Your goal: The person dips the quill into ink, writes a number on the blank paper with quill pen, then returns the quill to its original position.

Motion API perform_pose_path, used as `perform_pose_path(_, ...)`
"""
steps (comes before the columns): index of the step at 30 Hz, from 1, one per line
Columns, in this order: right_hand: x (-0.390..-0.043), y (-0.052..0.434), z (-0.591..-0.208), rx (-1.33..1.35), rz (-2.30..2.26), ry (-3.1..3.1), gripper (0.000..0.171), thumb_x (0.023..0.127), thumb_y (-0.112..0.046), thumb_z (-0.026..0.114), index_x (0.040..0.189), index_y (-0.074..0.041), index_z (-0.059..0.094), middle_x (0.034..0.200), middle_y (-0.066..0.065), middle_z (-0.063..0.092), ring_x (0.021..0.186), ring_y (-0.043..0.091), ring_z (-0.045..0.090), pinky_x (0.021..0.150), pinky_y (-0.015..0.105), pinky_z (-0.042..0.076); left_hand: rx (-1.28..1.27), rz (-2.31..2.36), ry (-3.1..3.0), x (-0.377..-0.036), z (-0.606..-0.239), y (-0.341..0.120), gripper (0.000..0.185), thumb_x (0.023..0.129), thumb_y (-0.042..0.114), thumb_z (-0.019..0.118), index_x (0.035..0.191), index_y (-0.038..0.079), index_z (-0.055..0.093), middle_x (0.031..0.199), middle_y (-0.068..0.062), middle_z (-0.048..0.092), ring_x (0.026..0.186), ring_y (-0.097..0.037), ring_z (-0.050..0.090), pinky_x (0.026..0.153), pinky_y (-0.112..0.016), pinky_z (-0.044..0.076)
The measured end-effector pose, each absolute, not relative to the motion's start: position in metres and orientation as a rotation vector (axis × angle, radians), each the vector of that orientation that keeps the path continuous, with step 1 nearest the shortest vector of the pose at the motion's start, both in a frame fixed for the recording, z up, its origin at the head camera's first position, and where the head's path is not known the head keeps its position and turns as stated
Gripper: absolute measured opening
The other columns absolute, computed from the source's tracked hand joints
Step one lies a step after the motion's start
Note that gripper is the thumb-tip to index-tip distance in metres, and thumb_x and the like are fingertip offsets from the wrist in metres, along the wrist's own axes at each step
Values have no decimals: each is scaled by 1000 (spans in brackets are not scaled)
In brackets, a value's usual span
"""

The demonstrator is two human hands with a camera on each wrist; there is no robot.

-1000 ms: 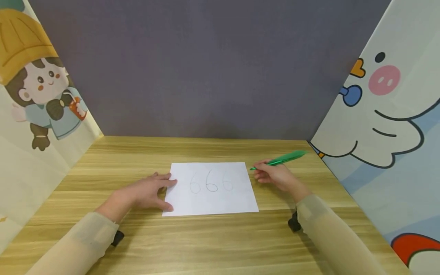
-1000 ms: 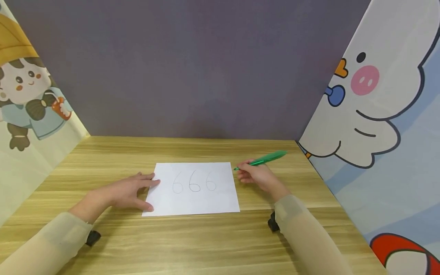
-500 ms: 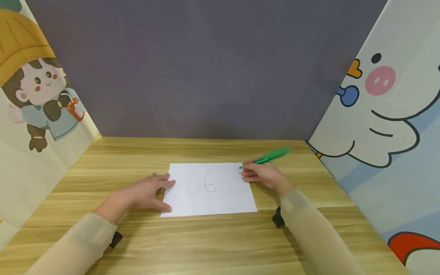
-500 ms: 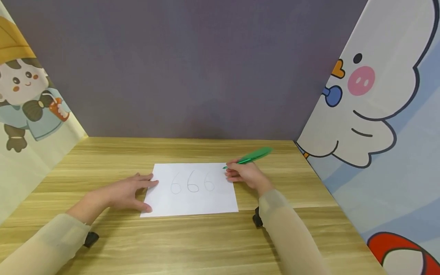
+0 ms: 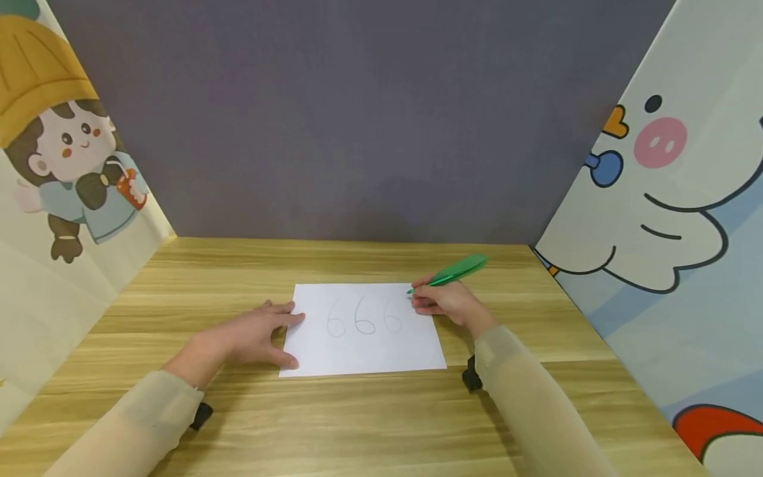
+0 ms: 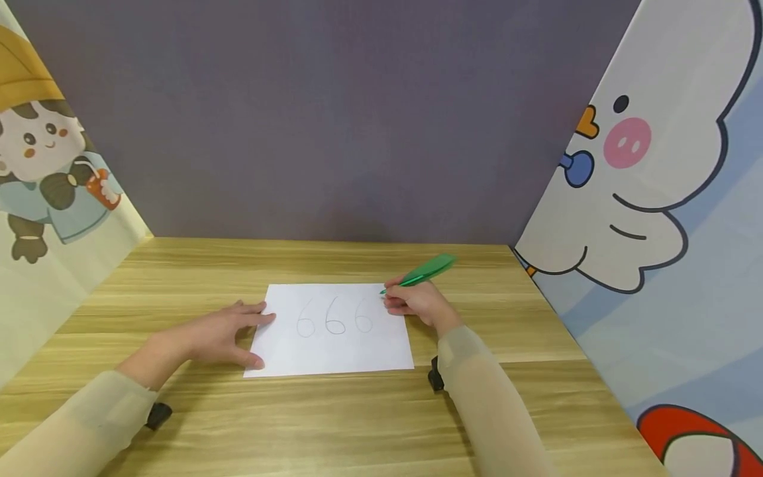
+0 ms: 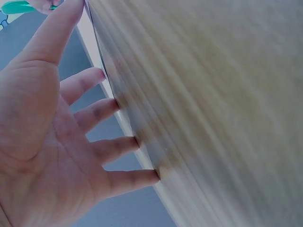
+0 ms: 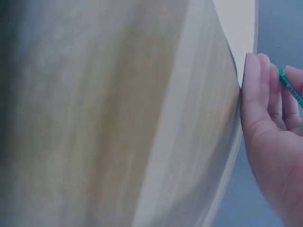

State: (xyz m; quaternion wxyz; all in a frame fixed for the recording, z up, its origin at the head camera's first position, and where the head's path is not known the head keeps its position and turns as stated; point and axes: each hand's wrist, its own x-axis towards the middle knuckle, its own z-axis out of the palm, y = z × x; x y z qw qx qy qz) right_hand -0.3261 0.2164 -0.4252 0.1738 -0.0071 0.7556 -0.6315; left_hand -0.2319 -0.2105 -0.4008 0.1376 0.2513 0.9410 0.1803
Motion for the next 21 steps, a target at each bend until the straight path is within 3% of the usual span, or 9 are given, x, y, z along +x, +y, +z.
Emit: perform_pose_path(21, -326, 214, -427, -52, -1734, 2207, 36, 109, -11, 68, 142, 5, 67, 118, 15, 81, 93, 13, 78, 87, 31, 68, 704, 515, 2718, -231, -402, -210, 101, 86, 62, 88, 166, 12, 51, 177, -25, 33, 158, -69, 23, 125, -79, 30)
